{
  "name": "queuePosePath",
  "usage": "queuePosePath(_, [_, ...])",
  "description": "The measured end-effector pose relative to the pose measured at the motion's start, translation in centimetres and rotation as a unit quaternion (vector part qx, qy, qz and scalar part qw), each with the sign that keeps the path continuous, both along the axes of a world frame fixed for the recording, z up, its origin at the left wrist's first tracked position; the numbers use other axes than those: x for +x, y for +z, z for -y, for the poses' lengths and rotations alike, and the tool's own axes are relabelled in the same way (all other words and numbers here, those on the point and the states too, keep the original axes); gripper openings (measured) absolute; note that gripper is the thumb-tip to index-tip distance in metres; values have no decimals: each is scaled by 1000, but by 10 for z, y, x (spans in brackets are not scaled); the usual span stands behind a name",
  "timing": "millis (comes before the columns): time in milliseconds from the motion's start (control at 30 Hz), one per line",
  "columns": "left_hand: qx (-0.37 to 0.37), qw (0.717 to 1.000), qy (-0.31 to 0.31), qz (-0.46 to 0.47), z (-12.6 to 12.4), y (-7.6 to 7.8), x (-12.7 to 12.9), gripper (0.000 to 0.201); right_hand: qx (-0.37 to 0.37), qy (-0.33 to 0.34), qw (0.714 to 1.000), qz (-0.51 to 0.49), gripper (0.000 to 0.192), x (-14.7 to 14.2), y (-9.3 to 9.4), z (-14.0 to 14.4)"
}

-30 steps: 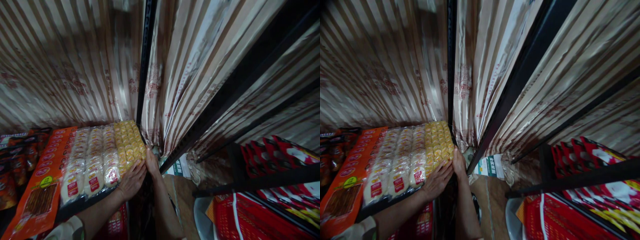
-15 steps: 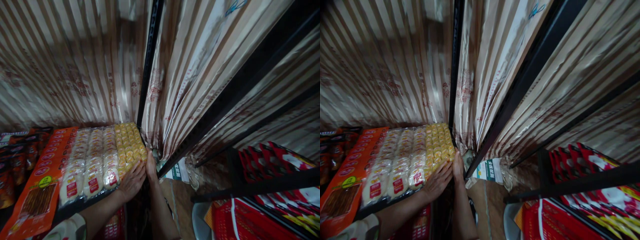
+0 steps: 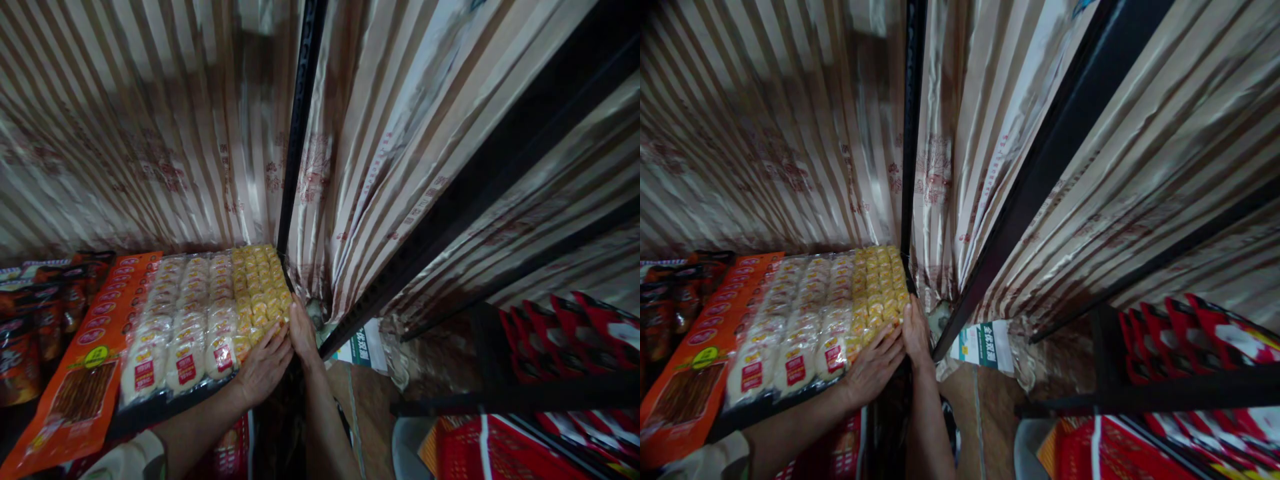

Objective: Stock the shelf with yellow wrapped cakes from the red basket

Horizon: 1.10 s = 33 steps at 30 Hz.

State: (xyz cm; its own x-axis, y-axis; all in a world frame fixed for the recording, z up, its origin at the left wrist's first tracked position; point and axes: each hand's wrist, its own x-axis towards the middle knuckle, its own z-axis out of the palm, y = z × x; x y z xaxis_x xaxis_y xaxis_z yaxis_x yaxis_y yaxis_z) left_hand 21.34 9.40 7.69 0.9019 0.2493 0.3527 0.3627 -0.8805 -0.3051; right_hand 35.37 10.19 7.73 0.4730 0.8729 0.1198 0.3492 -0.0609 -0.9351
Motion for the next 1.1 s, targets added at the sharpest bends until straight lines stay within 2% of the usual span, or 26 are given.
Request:
queuePosePath(233, [-8,1000,2,-3,0,1,0,32,8,-25,1000,-9,72,-1,2,-4])
queuePosePath(667, [-20,999,-19,24,-3,-3,0,30,9,-33,995,-89,70,-3,-9,-13])
queuePosePath(1100, [0,999,-12,42,-6,-13,2,30,5,-13,996,-86,74,-4,-10,-14])
